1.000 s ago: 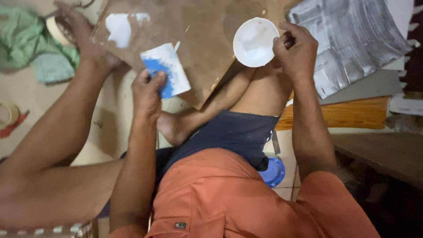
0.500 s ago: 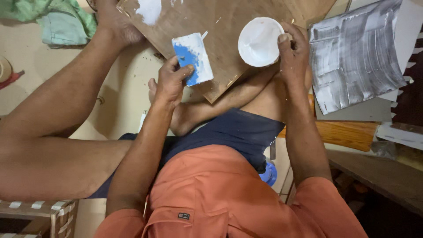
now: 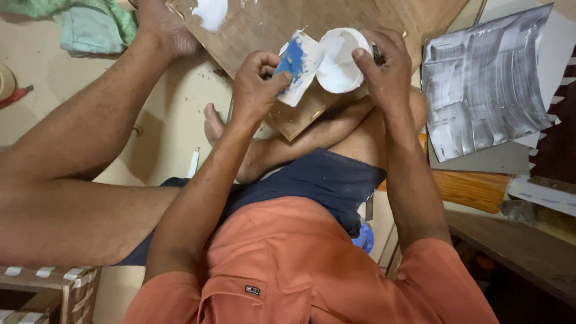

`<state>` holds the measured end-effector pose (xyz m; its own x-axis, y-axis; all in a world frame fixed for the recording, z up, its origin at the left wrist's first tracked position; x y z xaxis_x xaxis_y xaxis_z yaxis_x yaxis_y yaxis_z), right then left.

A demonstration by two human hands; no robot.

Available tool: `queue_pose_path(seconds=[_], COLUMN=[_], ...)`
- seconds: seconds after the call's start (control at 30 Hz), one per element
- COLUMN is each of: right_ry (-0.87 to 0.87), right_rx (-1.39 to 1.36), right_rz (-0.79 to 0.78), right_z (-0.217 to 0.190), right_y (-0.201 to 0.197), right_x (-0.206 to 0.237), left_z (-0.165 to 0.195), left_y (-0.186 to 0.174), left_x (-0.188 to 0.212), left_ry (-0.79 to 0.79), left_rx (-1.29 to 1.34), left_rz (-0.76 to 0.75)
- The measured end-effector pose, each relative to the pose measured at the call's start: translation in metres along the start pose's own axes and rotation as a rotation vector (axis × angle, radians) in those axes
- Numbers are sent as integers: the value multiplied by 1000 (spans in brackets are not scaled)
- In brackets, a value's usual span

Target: The person sits on the floor with a wooden panel on their lap and applies white paint to it using a small foam applicator, dipping the applicator into a paint container and spreading the paint across the panel surface, repositioning the panel to coat different areas.

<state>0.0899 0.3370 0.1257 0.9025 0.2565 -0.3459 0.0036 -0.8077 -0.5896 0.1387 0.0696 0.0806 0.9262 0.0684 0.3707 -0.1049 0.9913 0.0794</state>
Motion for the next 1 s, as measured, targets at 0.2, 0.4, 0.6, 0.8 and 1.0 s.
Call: queue_pose_path(seconds=[0.2, 0.4, 0.6, 0.8, 1.0], right_ry=[32, 54, -133, -301, -275], right_rx=[14, -10, -62, 191, 478], right_rz=[24, 16, -170, -401, -276], right_z=[9, 13, 19, 22, 26], right_y=[1, 4, -10, -16, -8], right_x=[-19, -31, -19, 0, 9], left_z=[-5, 2, 14, 23, 17], left_y=[1, 22, 44, 64, 88], left_x=[-24, -43, -35, -33, -30], left_ry=[40, 181, 297, 517, 584], left_rx=[-115, -134, -300, -502, -506], left_rz=[69, -36, -73, 1, -91])
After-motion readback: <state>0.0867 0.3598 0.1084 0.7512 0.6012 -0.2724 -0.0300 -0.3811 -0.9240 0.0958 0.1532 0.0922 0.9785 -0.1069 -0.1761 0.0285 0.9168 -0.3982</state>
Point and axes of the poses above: each hand's wrist, its own x-axis away from the middle knuckle, its own y-axis out of the palm, z = x × y, the point moved 5 cm from there along -x, towards the middle knuckle, and after that the axes turned 11 degrees about -y, right-handed, at the moved point
